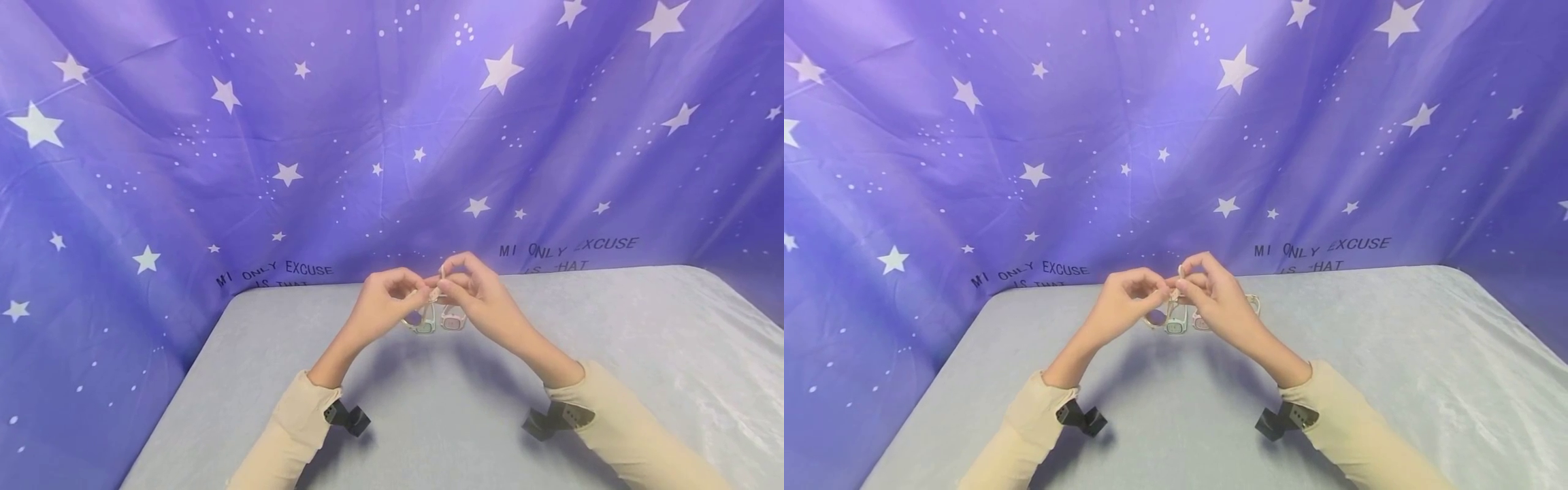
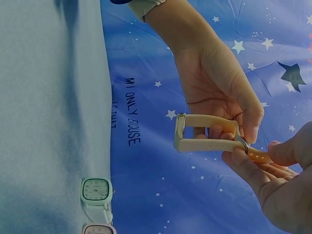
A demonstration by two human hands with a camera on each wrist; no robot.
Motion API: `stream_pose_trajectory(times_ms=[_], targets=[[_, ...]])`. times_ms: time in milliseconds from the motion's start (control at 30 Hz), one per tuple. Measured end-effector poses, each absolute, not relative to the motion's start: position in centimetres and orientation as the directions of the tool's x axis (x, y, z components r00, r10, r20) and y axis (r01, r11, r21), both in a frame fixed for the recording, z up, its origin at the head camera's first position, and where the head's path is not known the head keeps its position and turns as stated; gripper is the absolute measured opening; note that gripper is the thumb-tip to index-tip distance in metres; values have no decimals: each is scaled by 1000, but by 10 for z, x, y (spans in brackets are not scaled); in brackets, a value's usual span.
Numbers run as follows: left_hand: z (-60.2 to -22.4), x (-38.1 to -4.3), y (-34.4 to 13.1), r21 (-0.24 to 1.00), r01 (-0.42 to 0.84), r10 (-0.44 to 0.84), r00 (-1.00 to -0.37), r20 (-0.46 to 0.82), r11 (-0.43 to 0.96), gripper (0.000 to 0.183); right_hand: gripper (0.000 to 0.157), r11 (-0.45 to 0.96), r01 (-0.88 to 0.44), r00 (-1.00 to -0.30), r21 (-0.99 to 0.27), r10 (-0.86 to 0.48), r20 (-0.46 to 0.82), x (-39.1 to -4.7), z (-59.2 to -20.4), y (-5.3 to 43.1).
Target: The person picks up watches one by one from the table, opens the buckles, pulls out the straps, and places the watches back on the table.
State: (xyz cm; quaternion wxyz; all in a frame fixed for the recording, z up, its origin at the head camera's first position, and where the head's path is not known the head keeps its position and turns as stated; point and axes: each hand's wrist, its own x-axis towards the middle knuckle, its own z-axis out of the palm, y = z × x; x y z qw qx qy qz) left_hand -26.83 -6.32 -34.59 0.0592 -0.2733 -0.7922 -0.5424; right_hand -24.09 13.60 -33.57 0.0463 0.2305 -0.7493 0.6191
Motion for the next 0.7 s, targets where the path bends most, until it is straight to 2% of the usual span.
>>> stream_pose_trajectory(times_ms=[333, 700], targets=[[-342, -269, -65, 823, 504, 379, -837, 393, 260, 7, 14, 132, -417, -888, -899, -270, 372, -242, -334, 137], [-340, -268, -70, 901, 399, 420, -856, 301, 168, 20, 14, 125, -408, -890, -904, -273, 364, -239, -333, 137]])
